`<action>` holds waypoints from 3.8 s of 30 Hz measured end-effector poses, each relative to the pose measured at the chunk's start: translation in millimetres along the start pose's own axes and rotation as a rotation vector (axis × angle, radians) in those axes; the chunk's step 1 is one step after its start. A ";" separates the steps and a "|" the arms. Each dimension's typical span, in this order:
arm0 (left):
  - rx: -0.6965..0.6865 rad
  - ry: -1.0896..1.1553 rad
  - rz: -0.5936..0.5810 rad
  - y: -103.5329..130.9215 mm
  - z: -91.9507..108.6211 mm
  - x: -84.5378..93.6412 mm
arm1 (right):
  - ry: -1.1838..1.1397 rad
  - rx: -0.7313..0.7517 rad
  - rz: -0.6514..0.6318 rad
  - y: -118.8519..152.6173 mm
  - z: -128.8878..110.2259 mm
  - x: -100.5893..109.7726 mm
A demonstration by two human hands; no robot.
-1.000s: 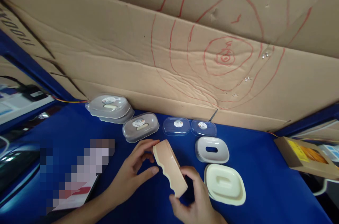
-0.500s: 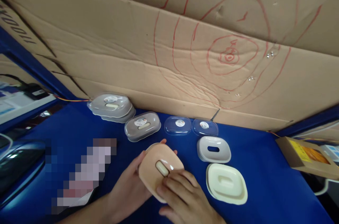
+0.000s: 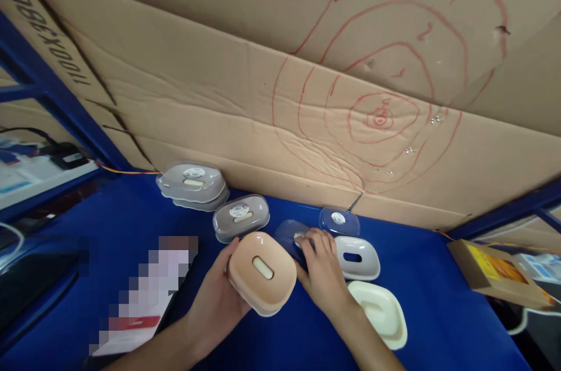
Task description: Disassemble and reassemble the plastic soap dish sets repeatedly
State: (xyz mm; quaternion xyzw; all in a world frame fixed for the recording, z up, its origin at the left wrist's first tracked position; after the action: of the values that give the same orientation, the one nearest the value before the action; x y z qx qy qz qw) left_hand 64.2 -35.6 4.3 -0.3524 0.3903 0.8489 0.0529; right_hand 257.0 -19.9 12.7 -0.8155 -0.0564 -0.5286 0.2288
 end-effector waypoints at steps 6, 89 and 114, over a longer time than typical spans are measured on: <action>0.056 -0.039 -0.013 -2.8 -13.3 4.5 | 0.022 -0.039 -0.043 24.4 -5.3 -2.8; 0.055 -0.103 -0.245 -6.5 -30.7 3.8 | -0.097 -0.142 0.008 55.4 12.4 34.3; 0.051 -0.233 -0.243 1.4 -30.6 1.7 | -0.171 -0.151 0.276 53.5 37.9 25.3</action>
State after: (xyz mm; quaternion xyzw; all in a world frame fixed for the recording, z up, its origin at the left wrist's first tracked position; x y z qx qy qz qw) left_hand 79.5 -58.3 -9.6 -0.2949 0.3574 0.8612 0.2089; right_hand 317.6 -54.9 5.6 -0.8723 0.0765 -0.4237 0.2317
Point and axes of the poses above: each hand's wrist, its own y-axis away from the middle knuckle, its own x-axis out of the back of the hand, z = x × y, the point moved 5 cm from there along -y, towards the middle knuckle, and after that the axes turned 10 degrees about -y, right-handed, at the moved point
